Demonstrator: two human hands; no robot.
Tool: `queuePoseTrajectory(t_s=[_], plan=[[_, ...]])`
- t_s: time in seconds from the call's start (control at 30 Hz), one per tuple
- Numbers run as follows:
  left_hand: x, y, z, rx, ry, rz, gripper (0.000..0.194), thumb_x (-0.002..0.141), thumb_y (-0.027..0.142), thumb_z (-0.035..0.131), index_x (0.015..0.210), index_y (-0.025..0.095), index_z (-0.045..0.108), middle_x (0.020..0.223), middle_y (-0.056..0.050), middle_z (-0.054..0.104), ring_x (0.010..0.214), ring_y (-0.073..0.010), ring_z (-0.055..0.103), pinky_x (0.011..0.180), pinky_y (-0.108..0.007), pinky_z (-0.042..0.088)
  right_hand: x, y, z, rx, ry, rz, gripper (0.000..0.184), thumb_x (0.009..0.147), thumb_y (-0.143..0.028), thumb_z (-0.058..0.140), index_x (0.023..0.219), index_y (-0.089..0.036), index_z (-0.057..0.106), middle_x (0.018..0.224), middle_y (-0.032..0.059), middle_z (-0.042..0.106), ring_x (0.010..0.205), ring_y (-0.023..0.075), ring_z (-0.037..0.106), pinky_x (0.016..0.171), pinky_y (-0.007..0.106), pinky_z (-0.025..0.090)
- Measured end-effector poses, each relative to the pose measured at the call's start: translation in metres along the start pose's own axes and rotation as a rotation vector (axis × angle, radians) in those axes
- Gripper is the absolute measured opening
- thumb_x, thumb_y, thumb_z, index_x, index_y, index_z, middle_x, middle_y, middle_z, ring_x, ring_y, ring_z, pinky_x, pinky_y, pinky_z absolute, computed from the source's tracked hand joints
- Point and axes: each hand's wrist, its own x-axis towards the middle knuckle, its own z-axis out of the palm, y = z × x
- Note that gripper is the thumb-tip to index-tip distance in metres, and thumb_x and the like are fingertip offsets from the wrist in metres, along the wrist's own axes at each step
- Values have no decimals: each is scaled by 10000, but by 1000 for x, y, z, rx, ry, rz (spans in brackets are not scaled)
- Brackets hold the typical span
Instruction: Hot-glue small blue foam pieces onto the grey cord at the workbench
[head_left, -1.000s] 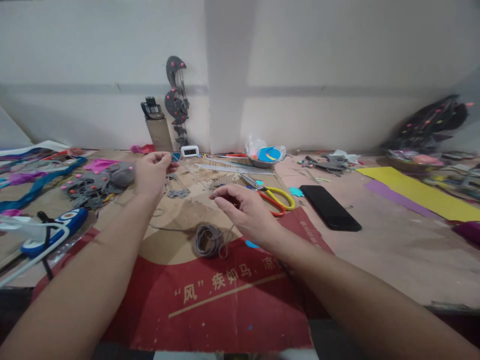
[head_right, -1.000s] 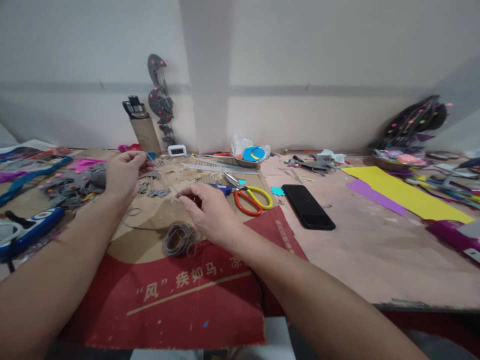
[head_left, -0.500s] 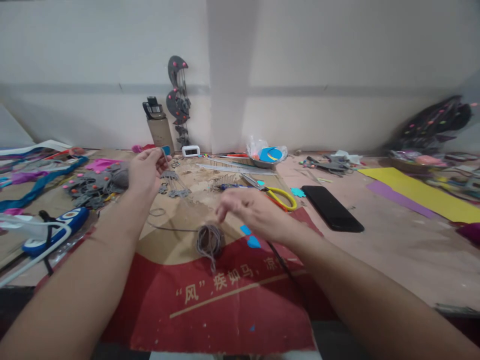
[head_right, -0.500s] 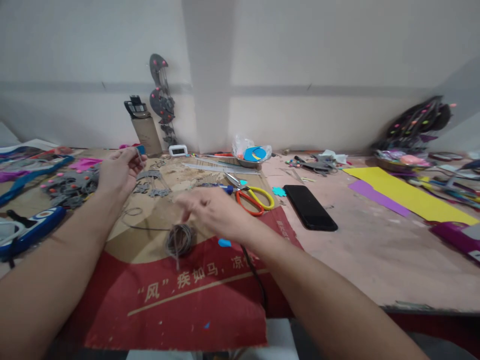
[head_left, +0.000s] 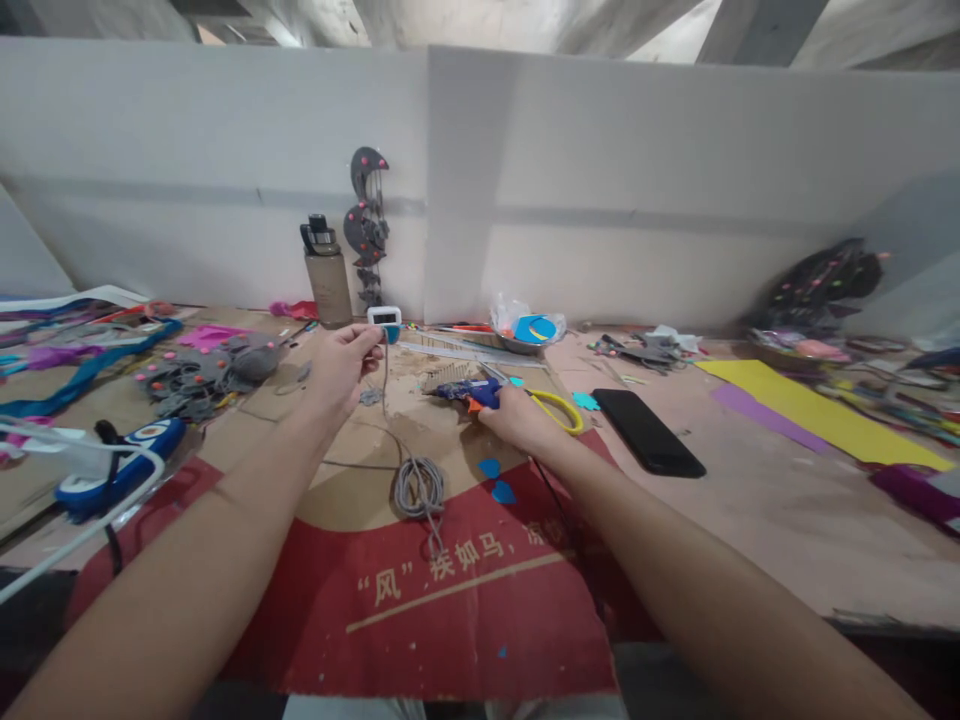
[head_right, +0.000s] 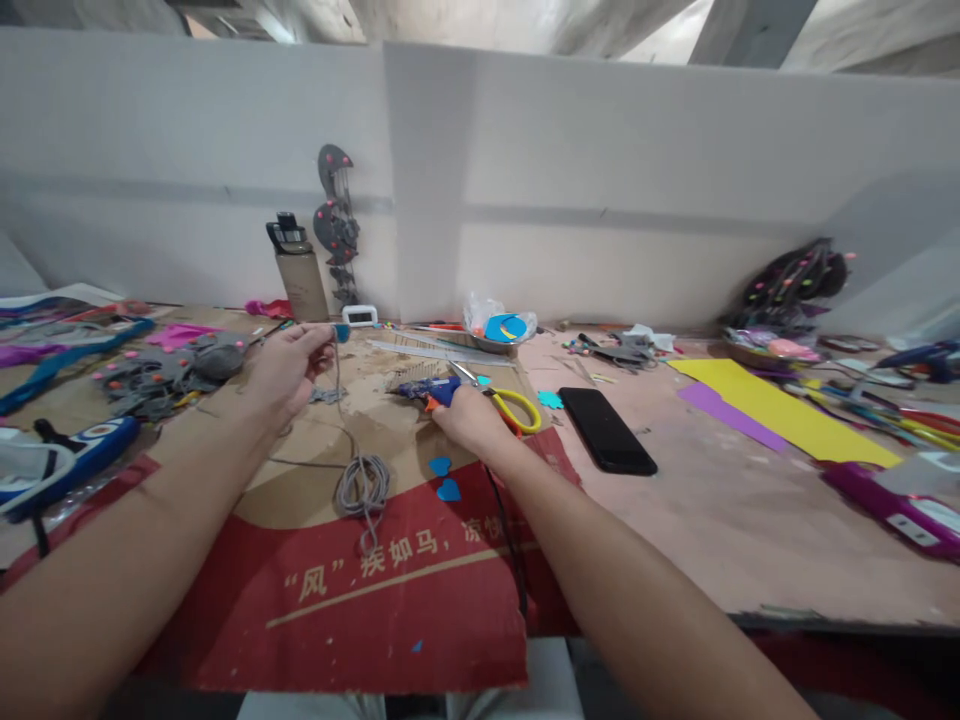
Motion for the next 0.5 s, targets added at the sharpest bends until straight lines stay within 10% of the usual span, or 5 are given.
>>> queuePoseTrajectory(t_s=[0.17, 0.5], plan=[[-4, -2, 3, -33, -32, -56, 197, 618, 263, 729, 660, 137, 584, 590, 19, 536, 474, -43, 434, 412, -162, 291, 1, -16, -4, 309, 68, 86, 132, 696, -210, 526, 827, -203, 507, 632, -7, 575, 503, 137, 549, 482, 258, 439], [-12, -6, 12, -24, -11, -123, 194, 599, 245, 722, 631, 140, 562, 560, 31, 508, 451, -37, 410, 398, -170, 261, -23, -50, -5, 687, 19, -261, 300, 786, -190, 454, 1066, -225, 354, 1061, 60, 571, 686, 104, 580, 612, 289, 537]])
